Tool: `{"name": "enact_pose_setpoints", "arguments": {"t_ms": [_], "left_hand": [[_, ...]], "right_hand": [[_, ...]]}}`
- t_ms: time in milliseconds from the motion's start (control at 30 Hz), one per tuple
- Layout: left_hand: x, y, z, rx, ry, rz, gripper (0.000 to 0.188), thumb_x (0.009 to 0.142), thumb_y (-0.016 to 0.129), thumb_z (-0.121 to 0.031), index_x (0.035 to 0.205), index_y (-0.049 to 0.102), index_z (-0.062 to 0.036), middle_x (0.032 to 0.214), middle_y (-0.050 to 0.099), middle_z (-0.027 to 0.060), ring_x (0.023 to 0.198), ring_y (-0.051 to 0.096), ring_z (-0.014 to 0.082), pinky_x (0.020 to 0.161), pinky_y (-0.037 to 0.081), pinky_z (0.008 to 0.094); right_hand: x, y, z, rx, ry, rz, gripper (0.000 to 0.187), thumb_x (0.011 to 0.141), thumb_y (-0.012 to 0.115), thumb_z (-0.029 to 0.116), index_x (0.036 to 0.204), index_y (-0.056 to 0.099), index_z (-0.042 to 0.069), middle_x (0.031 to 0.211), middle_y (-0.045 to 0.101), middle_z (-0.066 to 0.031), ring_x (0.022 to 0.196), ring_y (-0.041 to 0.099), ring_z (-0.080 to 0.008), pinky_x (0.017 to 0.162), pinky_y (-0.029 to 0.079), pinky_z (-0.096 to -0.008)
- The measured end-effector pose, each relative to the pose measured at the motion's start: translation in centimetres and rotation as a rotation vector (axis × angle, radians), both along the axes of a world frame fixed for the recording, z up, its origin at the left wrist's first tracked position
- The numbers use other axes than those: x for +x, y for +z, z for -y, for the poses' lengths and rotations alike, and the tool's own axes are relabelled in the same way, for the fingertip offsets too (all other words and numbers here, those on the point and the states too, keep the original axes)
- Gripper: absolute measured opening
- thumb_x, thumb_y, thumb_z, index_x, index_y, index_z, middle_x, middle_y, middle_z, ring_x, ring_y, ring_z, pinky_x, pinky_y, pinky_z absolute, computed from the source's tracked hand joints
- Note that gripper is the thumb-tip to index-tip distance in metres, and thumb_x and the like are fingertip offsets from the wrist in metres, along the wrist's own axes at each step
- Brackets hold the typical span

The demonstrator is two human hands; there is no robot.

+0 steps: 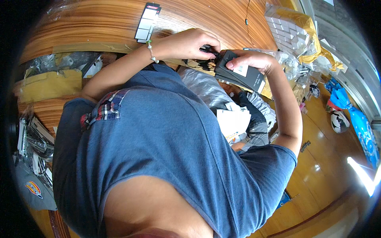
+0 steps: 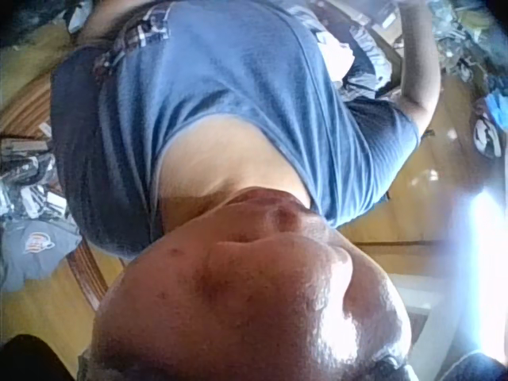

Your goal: The person organizes small black electronic components with attached wires on a wooden table. They gather the items into a neat stack, place them into a clear plastic bag, and then move a laptop aside to clear the workspace.

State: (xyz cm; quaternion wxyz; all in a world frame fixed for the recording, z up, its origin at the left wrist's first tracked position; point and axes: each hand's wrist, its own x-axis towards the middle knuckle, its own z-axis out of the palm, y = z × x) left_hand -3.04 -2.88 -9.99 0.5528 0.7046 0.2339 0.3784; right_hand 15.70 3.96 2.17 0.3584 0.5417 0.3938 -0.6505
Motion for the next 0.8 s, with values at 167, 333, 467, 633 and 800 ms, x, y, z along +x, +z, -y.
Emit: {"name": "enact_pose_setpoints", "arguments": {"t_ms": [167, 333, 467, 633, 800], "left_hand": [[-1.6, 0.2, -0.6, -0.047, 0.022, -0.026, 0.020, 0.081, 0.057, -0.018, 0.090, 0.059, -0.0004, 0.077, 0.061, 0.0141, 0.067, 0.061, 0.0198, 0.062, 0.046, 0.0310], [-2.5, -0.6, -0.9, -0.251, 0.000, 0.228, 0.021, 0.086, 0.055, -0.020, 0.093, 0.059, -0.0009, 0.076, 0.062, 0.0053, 0.056, 0.053, 0.0100, 0.052, 0.044, 0.0236], [-4.2, 0.0, -1.7, -0.364, -0.086, 0.219, 0.026, 0.087, 0.054, -0.021, 0.106, 0.060, -0.0046, 0.075, 0.060, 0.0019, 0.053, 0.048, 0.0051, 0.048, 0.041, 0.0179], [-5.4, 0.2, -2.0, -0.328, 0.012, 0.205, 0.028, 0.083, 0.058, -0.020, 0.108, 0.060, -0.0051, 0.072, 0.062, 0.0024, 0.054, 0.050, 0.0054, 0.050, 0.042, 0.0186], [-6.7, -1.2, -3.3, -0.214, 0.089, 0.072, 0.025, 0.081, 0.061, -0.020, 0.101, 0.062, -0.0052, 0.085, 0.065, 0.0054, 0.074, 0.060, 0.0121, 0.071, 0.047, 0.0247]], "right_hand": [[-1.6, 0.6, -1.0, 0.052, 0.077, 0.080, 0.057, 0.071, 0.068, 0.036, 0.116, 0.051, 0.004, 0.089, 0.062, -0.0062, 0.076, 0.059, -0.0107, 0.067, 0.048, -0.0216], [-1.9, 0.6, -2.1, 0.045, 0.173, 0.074, 0.064, 0.070, 0.068, 0.035, 0.122, 0.046, 0.004, 0.095, 0.061, -0.0079, 0.081, 0.058, -0.0133, 0.072, 0.047, -0.0226], [-2.7, 1.0, -1.8, 0.107, 0.087, -0.070, 0.072, 0.069, 0.069, 0.033, 0.128, 0.038, 0.004, 0.099, 0.059, -0.0095, 0.089, 0.056, -0.0150, 0.079, 0.045, -0.0224], [-3.0, 1.0, -1.4, -0.040, -0.191, -0.203, 0.074, 0.068, 0.068, 0.028, 0.128, 0.033, 0.000, 0.101, 0.057, -0.0095, 0.091, 0.055, -0.0146, 0.082, 0.043, -0.0221], [-0.9, 1.0, -1.3, 0.067, -0.210, -0.206, 0.080, 0.067, 0.068, 0.024, 0.132, 0.029, -0.001, 0.107, 0.057, -0.0120, 0.093, 0.055, -0.0151, 0.083, 0.042, -0.0222]]}}
